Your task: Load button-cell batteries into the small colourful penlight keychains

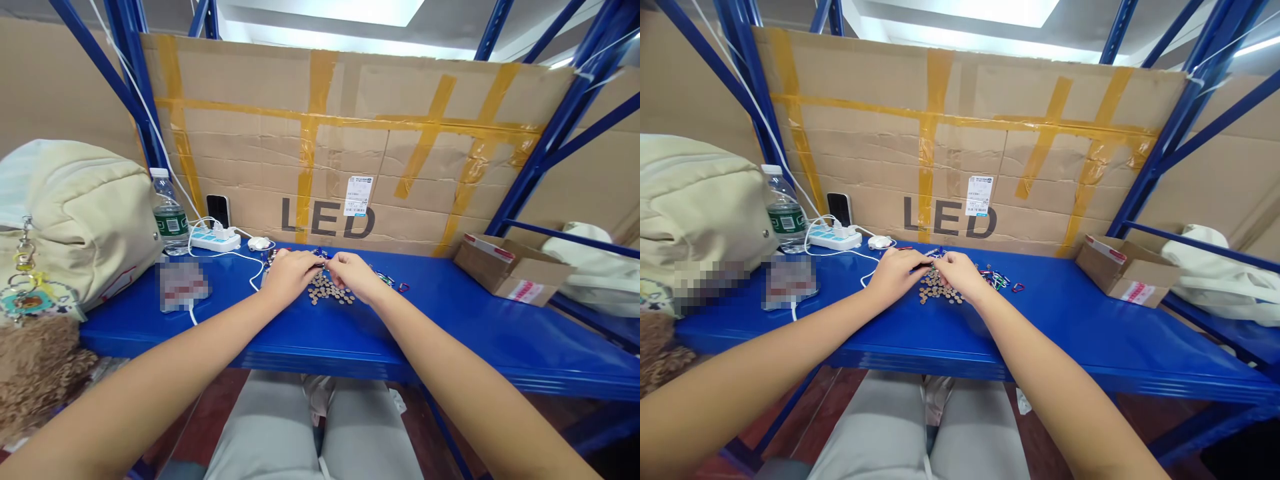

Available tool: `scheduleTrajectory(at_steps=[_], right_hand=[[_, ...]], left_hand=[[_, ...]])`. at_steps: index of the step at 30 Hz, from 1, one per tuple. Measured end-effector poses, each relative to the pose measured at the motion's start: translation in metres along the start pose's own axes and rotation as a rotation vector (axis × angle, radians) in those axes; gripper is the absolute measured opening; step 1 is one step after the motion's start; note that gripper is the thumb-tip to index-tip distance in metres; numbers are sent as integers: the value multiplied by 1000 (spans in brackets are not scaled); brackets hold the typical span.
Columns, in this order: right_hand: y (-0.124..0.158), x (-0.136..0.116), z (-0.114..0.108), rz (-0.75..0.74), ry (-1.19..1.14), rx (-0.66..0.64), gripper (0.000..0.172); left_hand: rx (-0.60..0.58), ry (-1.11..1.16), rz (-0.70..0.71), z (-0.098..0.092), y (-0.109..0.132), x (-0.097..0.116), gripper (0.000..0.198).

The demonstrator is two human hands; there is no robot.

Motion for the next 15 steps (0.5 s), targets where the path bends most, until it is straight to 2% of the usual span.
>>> scheduleTrajectory(at_steps=[2,4,8,10,15], right_hand=[[0,0,-3,-13,40,-53,19],[0,-1,-8,-84,150,-50,19],[0,-3,-17,-358,310,-53,20],[-1,-3,-20,-454,355,-74,17],[-2,-3,-25,-566,467,-3,10]], left_hand=[[-18,183,-98,2,-3,-2,12],[-33,373,-211,4,-4,-5,11],[-66,653,-357,5,-3,-11,22],[-75,734,-391,5,-2,-14,25],[-101,757,-403,4,-1,-13,26]])
Point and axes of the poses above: each hand's wrist, its own y-axis away from the middle knuckle, its own z-axis out of the palm, x = y × z, the point moved 1 cm from there along -y, towards the middle knuckle, and after that the axes turned 5 degrees about z, right-handed, at the moved point
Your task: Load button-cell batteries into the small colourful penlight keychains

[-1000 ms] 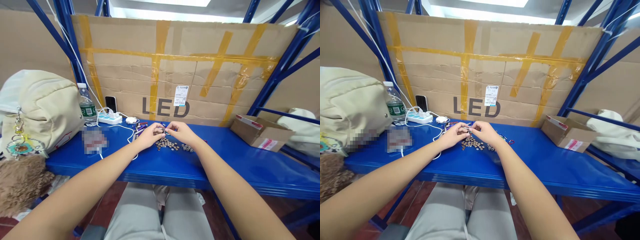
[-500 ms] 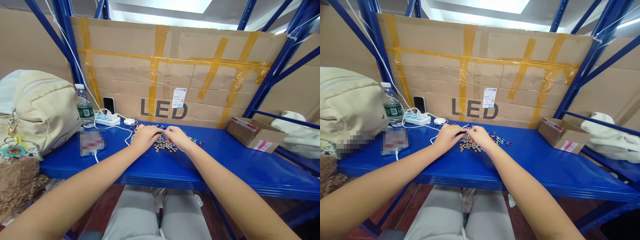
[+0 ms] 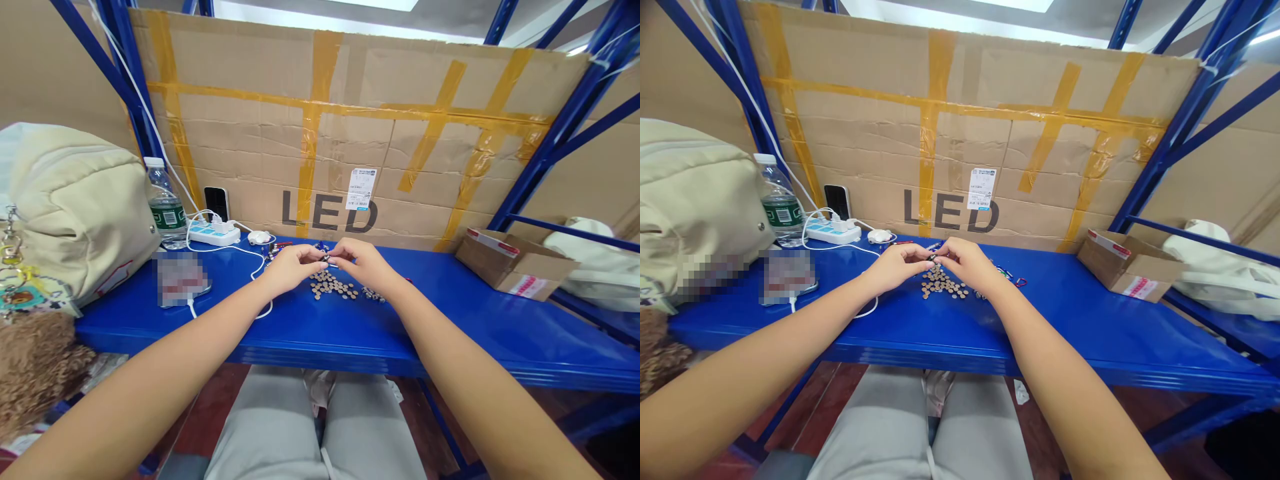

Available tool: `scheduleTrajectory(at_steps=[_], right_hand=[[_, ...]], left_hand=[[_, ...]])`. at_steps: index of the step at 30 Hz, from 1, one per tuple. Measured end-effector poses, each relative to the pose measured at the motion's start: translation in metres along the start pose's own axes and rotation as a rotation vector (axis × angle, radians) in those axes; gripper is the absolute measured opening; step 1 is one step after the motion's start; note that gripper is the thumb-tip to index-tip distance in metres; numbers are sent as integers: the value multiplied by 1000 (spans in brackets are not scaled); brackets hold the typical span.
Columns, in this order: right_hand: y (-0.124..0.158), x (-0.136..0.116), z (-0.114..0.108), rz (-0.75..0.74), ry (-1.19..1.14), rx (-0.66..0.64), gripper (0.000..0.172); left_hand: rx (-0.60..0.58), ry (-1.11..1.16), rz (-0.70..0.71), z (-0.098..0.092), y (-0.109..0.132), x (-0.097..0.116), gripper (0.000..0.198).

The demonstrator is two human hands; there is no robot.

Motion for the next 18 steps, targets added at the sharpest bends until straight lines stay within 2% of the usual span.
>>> scheduleTrajectory(at_steps=[6,10,14,18], right_hand=[[3,-1,-4,-15,95,-66,12],[4,-2,-3,41,76,-87,13],[6,-7,1,183,-68,-110,19],[9,-14,7,396,-262,-146,25]], left_hand=[[-3,-116,61,4,5,5,20],[0,-299,196,3,6,4,16],[0,-539,335,3,8,5,15],[19,-719,381,3,10,8,15]])
Point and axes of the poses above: each hand's wrist, its own y-axis away from the middle knuckle, its own z-axis out of the palm, x = y × z, the point moved 1 cm from there along -y, towards the middle knuckle, and after that the axes turned 5 degrees about z, right-handed, at the moved point
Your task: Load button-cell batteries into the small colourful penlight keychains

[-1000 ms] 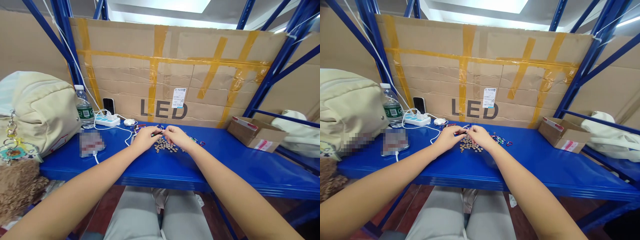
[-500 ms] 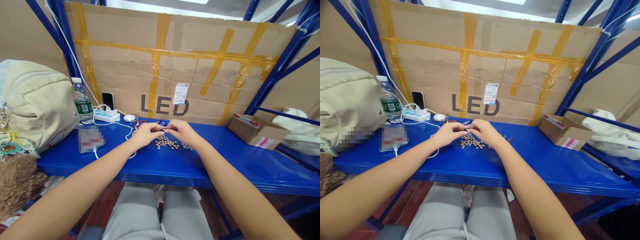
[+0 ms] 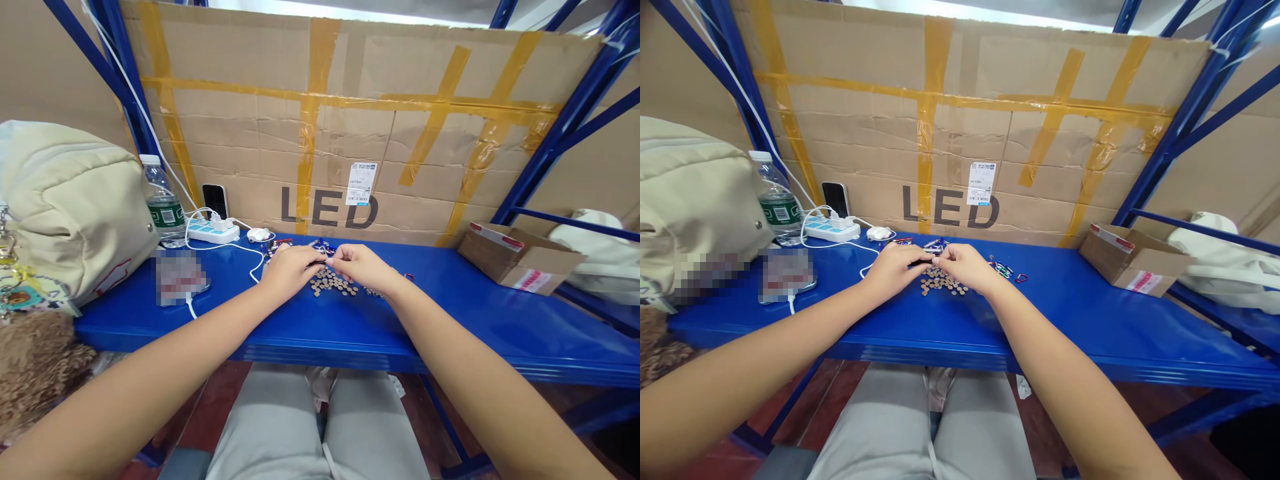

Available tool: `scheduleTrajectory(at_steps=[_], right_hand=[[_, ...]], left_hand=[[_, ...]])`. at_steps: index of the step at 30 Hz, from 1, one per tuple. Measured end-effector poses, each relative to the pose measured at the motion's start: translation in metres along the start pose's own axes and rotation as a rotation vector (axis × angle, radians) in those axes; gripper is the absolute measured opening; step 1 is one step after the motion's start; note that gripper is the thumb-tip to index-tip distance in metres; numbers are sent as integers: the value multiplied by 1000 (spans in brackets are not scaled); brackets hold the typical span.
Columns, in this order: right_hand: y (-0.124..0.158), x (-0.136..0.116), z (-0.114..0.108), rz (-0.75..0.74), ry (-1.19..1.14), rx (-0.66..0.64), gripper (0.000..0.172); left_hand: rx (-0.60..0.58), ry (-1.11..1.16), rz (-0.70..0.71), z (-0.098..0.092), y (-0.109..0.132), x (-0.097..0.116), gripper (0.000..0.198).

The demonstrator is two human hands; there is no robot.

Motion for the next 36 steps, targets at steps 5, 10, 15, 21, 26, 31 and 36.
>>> scheduleTrajectory(at_steps=[5,10,15,21,26,31,36], right_hand=[[-4,-1,2,18,19,78,24],[-8,3,-13,-352,304,161,19],[-8,11,-20,-532,304,39,14],[-12,11,-14,-547,332,72,12],[-11,8,-4,-388,315,173,16],[-7,4,5,-31,207,172,21],[-9,8,8,78,58,94,22]], left_hand=[[3,212,-141,2,-6,-3,13],[-126,610,-353,4,-8,-6,19],[-147,721,-456,0,-7,-7,22],[-155,701,-413,3,-5,-6,22],[-67,462,-297,4,-4,-3,17],[-48,60,-97,1,-2,1,19],[-66,80,-140,4,-4,0,17]])
Point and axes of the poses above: each hand's wrist, its own y-axis away from the middle knuckle, its own z-axis out of the palm, x = y × z, the point moved 1 cm from there along -y, towards the middle knuckle, and after that the axes turned 5 degrees about z, right-handed, at the moved point
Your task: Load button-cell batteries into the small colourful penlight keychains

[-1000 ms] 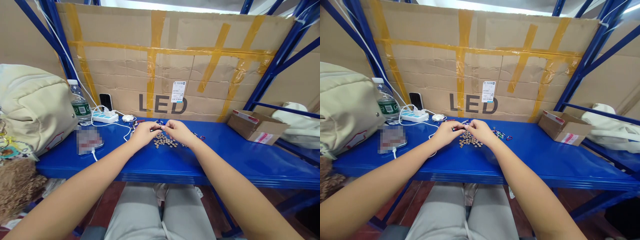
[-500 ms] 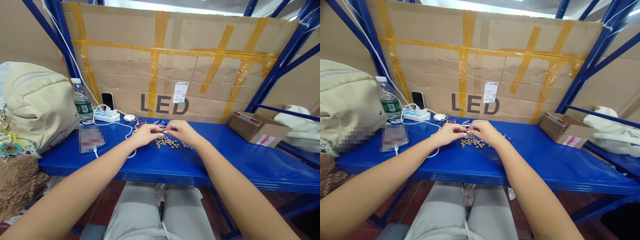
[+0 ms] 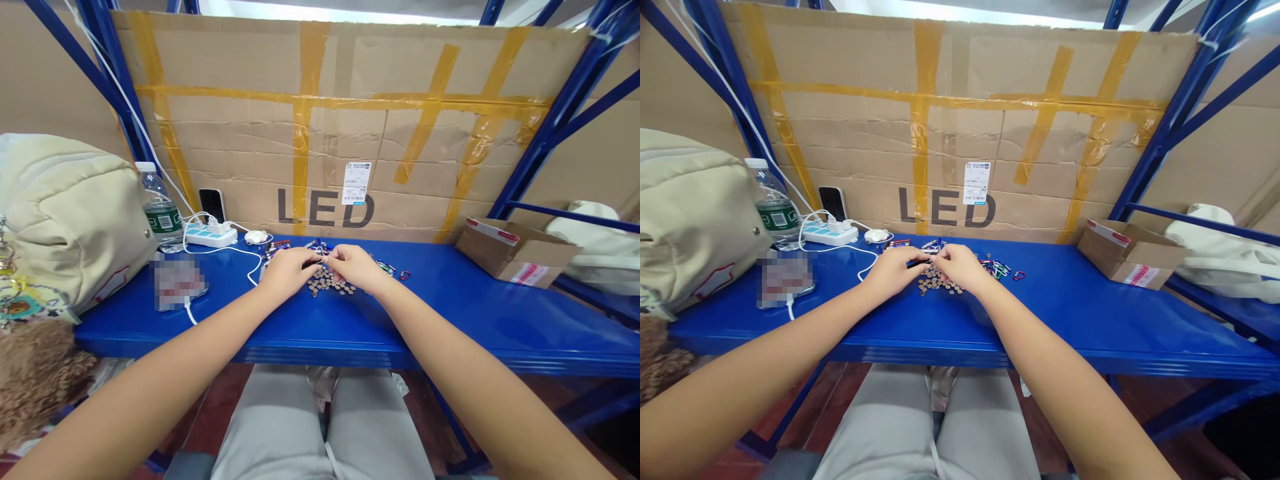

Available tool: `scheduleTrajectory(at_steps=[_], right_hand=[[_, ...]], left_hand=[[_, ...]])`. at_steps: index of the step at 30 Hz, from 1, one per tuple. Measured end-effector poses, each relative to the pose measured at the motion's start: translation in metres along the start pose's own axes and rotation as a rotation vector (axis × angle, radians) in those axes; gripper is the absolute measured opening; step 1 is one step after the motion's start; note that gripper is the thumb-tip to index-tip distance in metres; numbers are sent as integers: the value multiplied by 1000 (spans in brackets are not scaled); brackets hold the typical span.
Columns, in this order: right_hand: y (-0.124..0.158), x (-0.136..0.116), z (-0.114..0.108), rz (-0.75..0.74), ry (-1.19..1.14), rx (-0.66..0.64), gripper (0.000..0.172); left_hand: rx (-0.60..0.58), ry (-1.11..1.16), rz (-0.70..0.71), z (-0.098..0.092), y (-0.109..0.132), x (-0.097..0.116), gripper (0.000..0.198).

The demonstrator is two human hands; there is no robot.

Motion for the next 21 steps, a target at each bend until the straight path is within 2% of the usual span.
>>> scheduleTrajectory(at_steps=[4,7,15,21], right_hand=[[-2,1,-3,-6,-14,-2,22],[1,-2,-9,-36,6,18,21],[5,-4,-10,-59,62,-28,16],[4,-4,-12,-74,30,-20,16]], left_hand=[[14,274,-127,3,-3,-4,12],[6,421,-200,5,-3,-8,18],[-33,477,-256,3,-3,-7,25],[-30,538,-298,4,-3,-9,39]])
Point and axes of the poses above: each hand's wrist, its own y-axis away from the middle knuckle, its own z-axis out of the palm, x = y × z, the point moved 1 cm from there along -y, towards the middle knuckle, and after that the axes turned 5 degrees about z, right-handed, at the moved point
